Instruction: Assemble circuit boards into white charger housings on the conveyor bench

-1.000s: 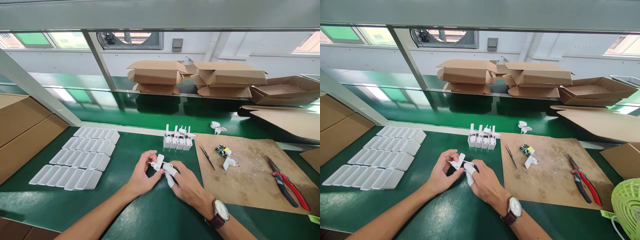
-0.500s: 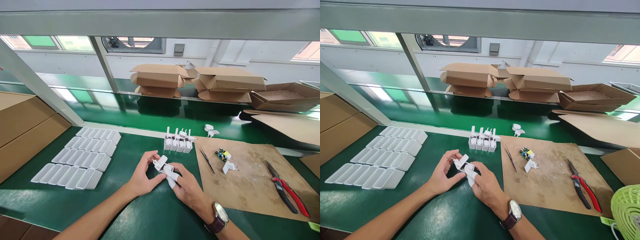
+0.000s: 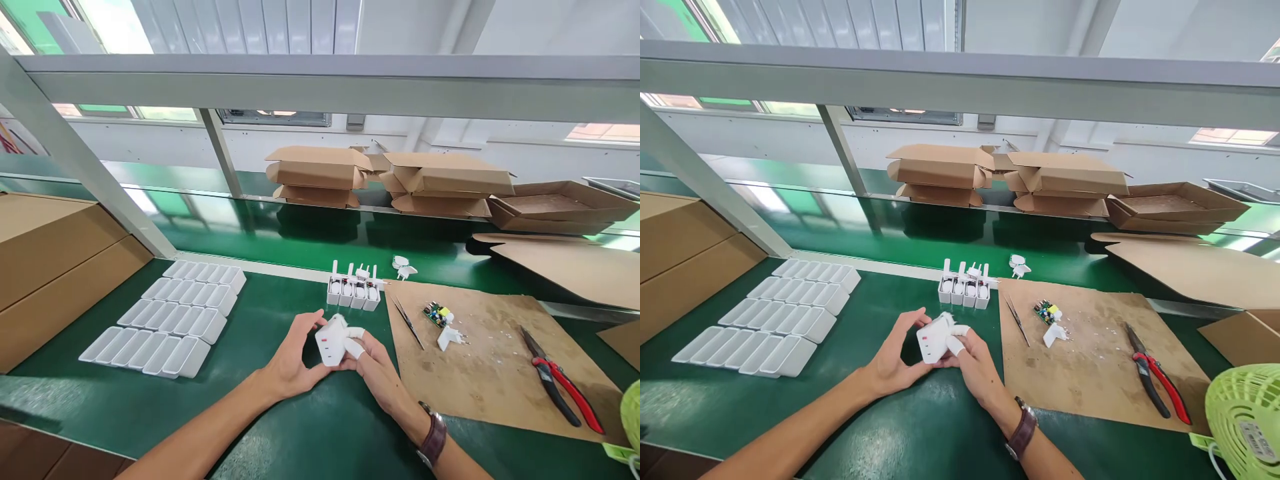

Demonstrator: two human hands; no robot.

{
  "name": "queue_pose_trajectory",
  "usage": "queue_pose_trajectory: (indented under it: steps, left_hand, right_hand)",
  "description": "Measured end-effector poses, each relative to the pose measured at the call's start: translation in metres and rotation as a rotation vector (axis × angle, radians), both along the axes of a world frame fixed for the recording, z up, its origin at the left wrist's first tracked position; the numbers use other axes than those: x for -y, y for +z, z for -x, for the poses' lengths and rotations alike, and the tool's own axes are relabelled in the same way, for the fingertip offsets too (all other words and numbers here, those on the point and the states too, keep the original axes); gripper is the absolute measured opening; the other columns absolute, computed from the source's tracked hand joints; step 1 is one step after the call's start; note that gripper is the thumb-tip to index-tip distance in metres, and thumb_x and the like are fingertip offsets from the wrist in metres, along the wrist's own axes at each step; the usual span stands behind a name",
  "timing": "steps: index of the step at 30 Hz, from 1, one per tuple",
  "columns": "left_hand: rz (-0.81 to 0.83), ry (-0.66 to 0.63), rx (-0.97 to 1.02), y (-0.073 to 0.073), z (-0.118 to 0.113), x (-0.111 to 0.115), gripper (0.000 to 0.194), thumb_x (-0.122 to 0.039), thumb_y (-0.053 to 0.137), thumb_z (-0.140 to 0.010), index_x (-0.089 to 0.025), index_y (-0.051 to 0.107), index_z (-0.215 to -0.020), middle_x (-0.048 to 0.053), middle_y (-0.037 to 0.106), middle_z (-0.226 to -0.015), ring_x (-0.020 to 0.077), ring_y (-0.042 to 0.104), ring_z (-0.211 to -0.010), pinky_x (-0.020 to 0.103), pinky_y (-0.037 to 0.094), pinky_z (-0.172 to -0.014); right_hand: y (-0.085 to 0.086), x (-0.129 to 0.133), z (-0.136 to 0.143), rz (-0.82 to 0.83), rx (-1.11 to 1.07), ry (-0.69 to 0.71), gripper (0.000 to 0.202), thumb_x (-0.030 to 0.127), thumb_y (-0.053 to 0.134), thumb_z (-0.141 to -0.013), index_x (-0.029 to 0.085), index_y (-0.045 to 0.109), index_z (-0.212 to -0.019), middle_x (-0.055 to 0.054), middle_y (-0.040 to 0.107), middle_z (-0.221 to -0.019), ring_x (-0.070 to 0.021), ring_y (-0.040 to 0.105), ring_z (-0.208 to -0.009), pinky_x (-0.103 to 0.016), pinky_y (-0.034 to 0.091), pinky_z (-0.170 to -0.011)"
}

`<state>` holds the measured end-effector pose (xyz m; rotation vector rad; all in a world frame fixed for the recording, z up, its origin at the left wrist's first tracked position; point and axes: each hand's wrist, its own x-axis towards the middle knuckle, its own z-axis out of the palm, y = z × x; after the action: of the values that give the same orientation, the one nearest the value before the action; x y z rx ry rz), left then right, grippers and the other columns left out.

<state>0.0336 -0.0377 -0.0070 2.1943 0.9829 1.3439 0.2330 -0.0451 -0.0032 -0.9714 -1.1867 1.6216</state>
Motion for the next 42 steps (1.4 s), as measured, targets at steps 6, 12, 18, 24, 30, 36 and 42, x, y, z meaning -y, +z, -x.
queue_pose_trajectory:
  steps: [6, 12, 18, 24, 30, 36, 42]
  left_hand:
    - [-0.166, -0.031, 0.021, 0.005, -0.004, 0.001, 0.081, -0.02, 0.071, -0.09, -0.022, 0.027, -0.158, 0.015, 0.064, -0.122, 0.0249, 0.065, -0.108, 0.042, 0.06, -0.091]
    - [-0.129, -0.04, 0.024, 0.0, -0.003, 0.0, 0.083, -0.02, 0.071, -0.09, -0.023, 0.026, -0.159, 0.014, 0.065, -0.125, 0.0236, 0.066, -0.106, 0.042, 0.06, -0.09]
    - [-0.067, 0.001, 0.001, 0.001, 0.0, 0.0, 0.084, -0.021, 0.07, -0.09, -0.025, 0.022, -0.159, 0.015, 0.061, -0.129, 0.0282, 0.065, -0.114, 0.049, 0.057, -0.097]
    - [0.105, 0.116, -0.102, -0.007, 0.009, -0.005, 0.083, -0.021, 0.069, -0.089, -0.033, 0.024, -0.158, 0.012, 0.061, -0.13, 0.0326, 0.058, -0.123, 0.055, 0.053, -0.102]
    - [0.277, 0.183, 0.013, -0.006, 0.013, -0.01, 0.071, -0.025, 0.07, -0.088, -0.033, 0.037, -0.151, 0.009, 0.062, -0.128, 0.0271, 0.066, -0.116, 0.046, 0.058, -0.099]
    - [0.389, 0.169, -0.053, -0.009, 0.019, -0.012, 0.074, -0.03, 0.07, -0.088, -0.028, 0.038, -0.154, 0.011, 0.065, -0.137, 0.03, 0.068, -0.121, 0.044, 0.059, -0.099]
    - [0.325, 0.145, -0.101, -0.012, 0.024, -0.014, 0.074, -0.034, 0.068, -0.09, -0.026, 0.036, -0.156, 0.012, 0.063, -0.142, 0.031, 0.067, -0.125, 0.043, 0.059, -0.1]
  right_hand:
    - [0.006, 0.003, 0.005, 0.165, -0.094, 0.082, 0.047, 0.061, 0.073, -0.083, 0.021, 0.069, -0.106, -0.008, 0.075, -0.092, -0.0274, 0.074, -0.09, -0.051, 0.059, -0.091]
    - [0.004, 0.002, 0.004, 0.161, -0.116, 0.106, 0.049, 0.061, 0.072, -0.083, 0.022, 0.067, -0.112, -0.009, 0.076, -0.103, -0.0294, 0.073, -0.1, -0.052, 0.057, -0.096]
    - [0.011, 0.004, 0.0, -0.073, 0.088, -0.034, 0.042, 0.062, 0.065, -0.091, 0.026, 0.069, -0.113, -0.007, 0.075, -0.113, -0.0265, 0.072, -0.102, -0.045, 0.061, -0.093]
    - [0.04, -0.022, -0.031, -0.462, 0.359, -0.234, 0.034, 0.052, 0.055, -0.1, 0.028, 0.072, -0.117, -0.008, 0.075, -0.119, -0.0261, 0.072, -0.109, -0.049, 0.056, -0.106]
    - [0.059, -0.123, -0.086, -0.526, 0.795, -0.53, 0.035, 0.038, 0.062, -0.087, 0.021, 0.07, -0.117, -0.012, 0.073, -0.121, -0.029, 0.067, -0.113, -0.054, 0.053, -0.104]
    - [0.044, -0.182, -0.091, -0.445, 0.883, -0.453, 0.01, 0.022, 0.076, -0.072, 0.019, 0.07, -0.079, -0.007, 0.075, -0.087, -0.0267, 0.071, -0.092, -0.05, 0.056, -0.095]
    - [0.062, -0.18, -0.123, -0.411, 0.834, -0.563, 0.02, 0.038, 0.06, -0.089, 0.019, 0.065, -0.091, -0.01, 0.077, -0.094, -0.0255, 0.074, -0.092, -0.044, 0.062, -0.085]
